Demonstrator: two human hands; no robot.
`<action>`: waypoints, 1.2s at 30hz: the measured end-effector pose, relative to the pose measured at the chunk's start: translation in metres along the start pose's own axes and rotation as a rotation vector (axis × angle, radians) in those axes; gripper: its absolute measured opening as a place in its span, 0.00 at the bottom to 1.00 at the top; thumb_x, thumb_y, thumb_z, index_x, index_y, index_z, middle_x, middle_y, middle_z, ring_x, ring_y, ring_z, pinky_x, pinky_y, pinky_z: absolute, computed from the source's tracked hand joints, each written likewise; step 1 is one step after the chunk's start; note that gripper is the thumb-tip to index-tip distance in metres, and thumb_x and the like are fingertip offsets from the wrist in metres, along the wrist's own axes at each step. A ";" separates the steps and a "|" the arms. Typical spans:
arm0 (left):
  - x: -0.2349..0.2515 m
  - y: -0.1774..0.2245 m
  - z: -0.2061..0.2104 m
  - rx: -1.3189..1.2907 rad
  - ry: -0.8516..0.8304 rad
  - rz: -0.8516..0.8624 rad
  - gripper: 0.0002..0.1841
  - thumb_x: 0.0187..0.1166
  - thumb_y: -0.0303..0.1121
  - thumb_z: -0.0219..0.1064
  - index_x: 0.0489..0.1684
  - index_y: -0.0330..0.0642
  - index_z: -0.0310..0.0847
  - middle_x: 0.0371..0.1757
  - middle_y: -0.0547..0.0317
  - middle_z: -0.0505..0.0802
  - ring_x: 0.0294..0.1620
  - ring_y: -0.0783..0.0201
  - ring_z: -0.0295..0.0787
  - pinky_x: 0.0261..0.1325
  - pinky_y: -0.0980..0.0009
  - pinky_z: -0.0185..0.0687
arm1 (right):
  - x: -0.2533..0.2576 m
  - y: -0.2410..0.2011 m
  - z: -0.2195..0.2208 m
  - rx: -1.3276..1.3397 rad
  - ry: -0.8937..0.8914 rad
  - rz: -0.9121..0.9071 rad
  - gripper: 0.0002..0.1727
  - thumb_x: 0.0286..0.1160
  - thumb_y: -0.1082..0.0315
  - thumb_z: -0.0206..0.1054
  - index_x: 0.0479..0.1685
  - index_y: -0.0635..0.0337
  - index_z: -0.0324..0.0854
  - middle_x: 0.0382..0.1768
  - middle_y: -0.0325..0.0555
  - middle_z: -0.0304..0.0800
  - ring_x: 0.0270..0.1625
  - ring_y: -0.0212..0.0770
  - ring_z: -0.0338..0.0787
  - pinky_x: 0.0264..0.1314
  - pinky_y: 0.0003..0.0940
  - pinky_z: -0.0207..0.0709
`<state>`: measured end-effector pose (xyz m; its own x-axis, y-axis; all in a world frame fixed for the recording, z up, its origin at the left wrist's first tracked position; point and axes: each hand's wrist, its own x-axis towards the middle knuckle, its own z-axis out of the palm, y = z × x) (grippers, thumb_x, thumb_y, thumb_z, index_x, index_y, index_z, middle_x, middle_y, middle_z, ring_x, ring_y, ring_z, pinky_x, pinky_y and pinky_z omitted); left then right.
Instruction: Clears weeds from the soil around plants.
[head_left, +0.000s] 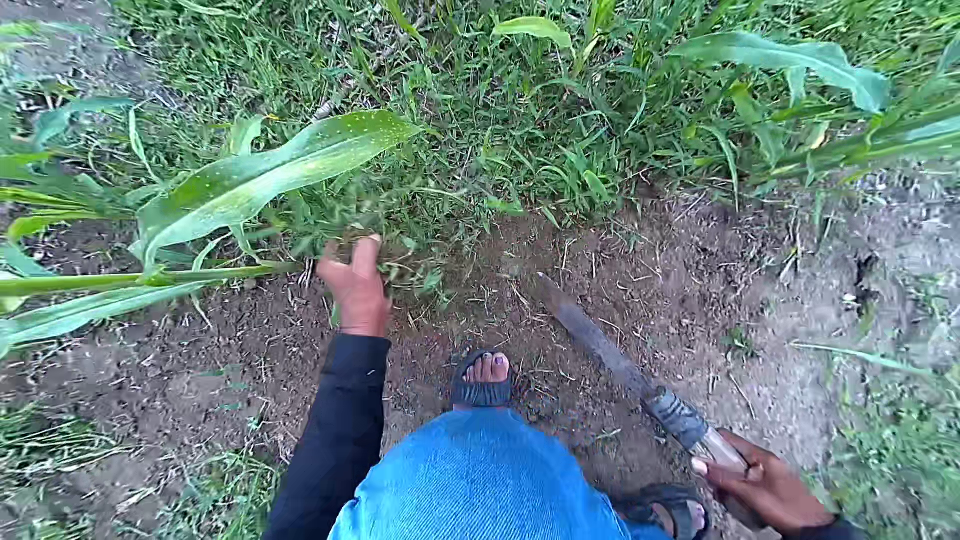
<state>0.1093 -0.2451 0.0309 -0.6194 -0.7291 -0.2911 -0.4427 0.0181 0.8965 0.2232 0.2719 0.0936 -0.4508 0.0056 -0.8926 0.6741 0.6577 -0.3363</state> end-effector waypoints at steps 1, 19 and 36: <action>0.000 0.015 -0.009 -0.095 -0.006 0.033 0.32 0.71 0.34 0.71 0.78 0.42 0.66 0.58 0.60 0.89 0.54 0.67 0.90 0.58 0.59 0.91 | 0.001 -0.002 -0.001 -0.008 -0.001 0.003 0.29 0.54 0.58 0.80 0.56 0.66 0.83 0.31 0.48 0.92 0.28 0.41 0.92 0.39 0.45 0.90; 0.044 -0.050 0.132 1.131 -0.596 0.365 0.24 0.84 0.47 0.66 0.75 0.49 0.81 0.70 0.31 0.85 0.72 0.27 0.80 0.56 0.30 0.82 | -0.012 0.023 0.013 0.601 0.068 -0.231 0.22 0.68 0.72 0.70 0.64 0.60 0.85 0.24 0.36 0.94 0.18 0.33 0.89 0.23 0.30 0.86; 0.034 -0.058 0.137 0.879 -0.418 0.474 0.40 0.79 0.60 0.67 0.84 0.37 0.72 0.84 0.38 0.77 0.84 0.30 0.69 0.75 0.29 0.68 | 0.106 -0.158 0.075 0.286 0.151 -0.384 0.30 0.67 0.64 0.79 0.70 0.67 0.81 0.38 0.47 0.94 0.21 0.32 0.87 0.24 0.31 0.86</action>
<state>0.0252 -0.1777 -0.0765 -0.9485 -0.2301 -0.2178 -0.3062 0.8425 0.4432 0.1126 0.1123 0.0298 -0.7632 -0.0740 -0.6419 0.5668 0.4005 -0.7200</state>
